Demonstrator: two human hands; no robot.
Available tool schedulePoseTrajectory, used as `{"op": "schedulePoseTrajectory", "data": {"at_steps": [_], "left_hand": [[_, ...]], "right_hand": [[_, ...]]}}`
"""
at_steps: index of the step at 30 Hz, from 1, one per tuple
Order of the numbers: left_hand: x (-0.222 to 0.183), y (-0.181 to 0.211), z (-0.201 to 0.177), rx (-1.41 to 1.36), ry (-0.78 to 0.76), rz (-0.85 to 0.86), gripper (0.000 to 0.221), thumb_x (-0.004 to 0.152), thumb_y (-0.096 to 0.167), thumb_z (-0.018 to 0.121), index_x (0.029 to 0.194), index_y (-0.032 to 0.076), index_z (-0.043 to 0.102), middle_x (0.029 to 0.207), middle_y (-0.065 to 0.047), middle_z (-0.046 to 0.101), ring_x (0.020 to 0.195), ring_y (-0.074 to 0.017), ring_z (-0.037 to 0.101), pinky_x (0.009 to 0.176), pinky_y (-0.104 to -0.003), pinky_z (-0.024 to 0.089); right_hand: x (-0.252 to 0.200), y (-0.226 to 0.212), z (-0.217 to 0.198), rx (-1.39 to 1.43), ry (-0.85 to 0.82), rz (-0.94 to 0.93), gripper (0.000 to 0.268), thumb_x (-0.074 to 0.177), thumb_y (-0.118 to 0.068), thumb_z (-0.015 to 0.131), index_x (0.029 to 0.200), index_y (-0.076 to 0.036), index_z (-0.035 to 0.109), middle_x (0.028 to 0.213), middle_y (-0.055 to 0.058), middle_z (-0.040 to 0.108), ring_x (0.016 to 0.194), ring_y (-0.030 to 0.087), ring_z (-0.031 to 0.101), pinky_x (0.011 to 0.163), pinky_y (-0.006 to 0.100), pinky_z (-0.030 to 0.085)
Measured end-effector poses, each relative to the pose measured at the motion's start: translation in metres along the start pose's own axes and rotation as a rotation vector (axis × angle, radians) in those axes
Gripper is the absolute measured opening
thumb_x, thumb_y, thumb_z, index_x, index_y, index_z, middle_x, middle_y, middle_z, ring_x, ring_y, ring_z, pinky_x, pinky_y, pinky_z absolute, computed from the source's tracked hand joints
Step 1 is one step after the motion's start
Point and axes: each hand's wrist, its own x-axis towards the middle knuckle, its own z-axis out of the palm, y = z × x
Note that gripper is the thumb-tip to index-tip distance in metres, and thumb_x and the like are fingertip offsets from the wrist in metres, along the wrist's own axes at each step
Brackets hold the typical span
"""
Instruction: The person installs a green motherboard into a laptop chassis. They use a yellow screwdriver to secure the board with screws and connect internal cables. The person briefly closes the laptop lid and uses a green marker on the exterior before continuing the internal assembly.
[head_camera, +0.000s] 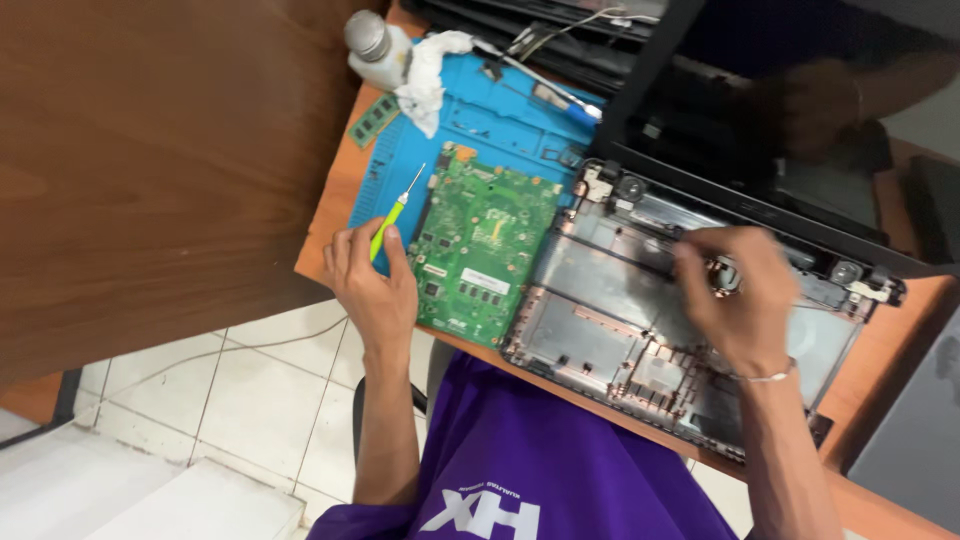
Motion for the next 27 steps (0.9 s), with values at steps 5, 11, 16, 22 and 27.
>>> {"op": "schedulePoseTrajectory", "data": {"at_steps": [5, 11, 16, 22, 27], "left_hand": [[-0.008, -0.012, 0.002, 0.092, 0.016, -0.082, 0.018, 0.099, 0.018, 0.071, 0.113, 0.007, 0.073, 0.105, -0.007, 0.063, 0.107, -0.0297, 0.056, 0.091, -0.047, 0.04], [-0.008, -0.018, 0.003, 0.126, -0.001, -0.109, 0.017, 0.094, 0.019, 0.075, 0.109, 0.011, 0.074, 0.102, -0.003, 0.062, 0.107, -0.0267, 0.056, 0.09, -0.045, 0.039], [-0.006, -0.014, -0.002, 0.135, -0.004, -0.072, 0.02, 0.094, 0.02, 0.075, 0.111, 0.01, 0.074, 0.104, -0.004, 0.061, 0.106, -0.0261, 0.056, 0.089, -0.045, 0.04], [-0.014, 0.002, -0.015, 0.166, -0.144, 0.023, 0.025, 0.094, 0.031, 0.076, 0.109, 0.01, 0.074, 0.1, -0.002, 0.067, 0.102, -0.024, 0.059, 0.098, -0.048, 0.039], [-0.017, 0.01, -0.013, 0.129, -0.216, 0.011, 0.033, 0.094, 0.031, 0.075, 0.113, 0.005, 0.071, 0.104, -0.006, 0.064, 0.106, -0.0262, 0.059, 0.099, -0.049, 0.038]], "right_hand": [[0.039, -0.037, 0.038, -0.007, -0.241, -0.206, 0.024, 0.094, -0.014, 0.078, 0.113, -0.003, 0.069, 0.103, 0.011, 0.071, 0.093, 0.025, 0.066, 0.08, 0.035, 0.056], [0.069, -0.055, 0.076, -0.105, -0.299, -0.228, 0.034, 0.095, -0.018, 0.077, 0.122, -0.001, 0.065, 0.107, 0.013, 0.069, 0.096, 0.028, 0.062, 0.076, 0.037, 0.055], [0.08, -0.063, 0.084, -0.199, -0.355, -0.168, 0.052, 0.088, -0.025, 0.079, 0.13, 0.002, 0.062, 0.111, 0.016, 0.067, 0.103, 0.034, 0.06, 0.074, 0.041, 0.056], [0.087, -0.063, 0.082, -0.194, -0.441, -0.068, 0.06, 0.081, -0.029, 0.083, 0.128, 0.001, 0.064, 0.107, 0.015, 0.066, 0.101, 0.035, 0.059, 0.079, 0.046, 0.055], [0.088, -0.061, 0.085, -0.174, -0.469, -0.033, 0.058, 0.08, -0.027, 0.085, 0.127, -0.002, 0.065, 0.108, 0.014, 0.066, 0.101, 0.035, 0.059, 0.082, 0.046, 0.055]]}}
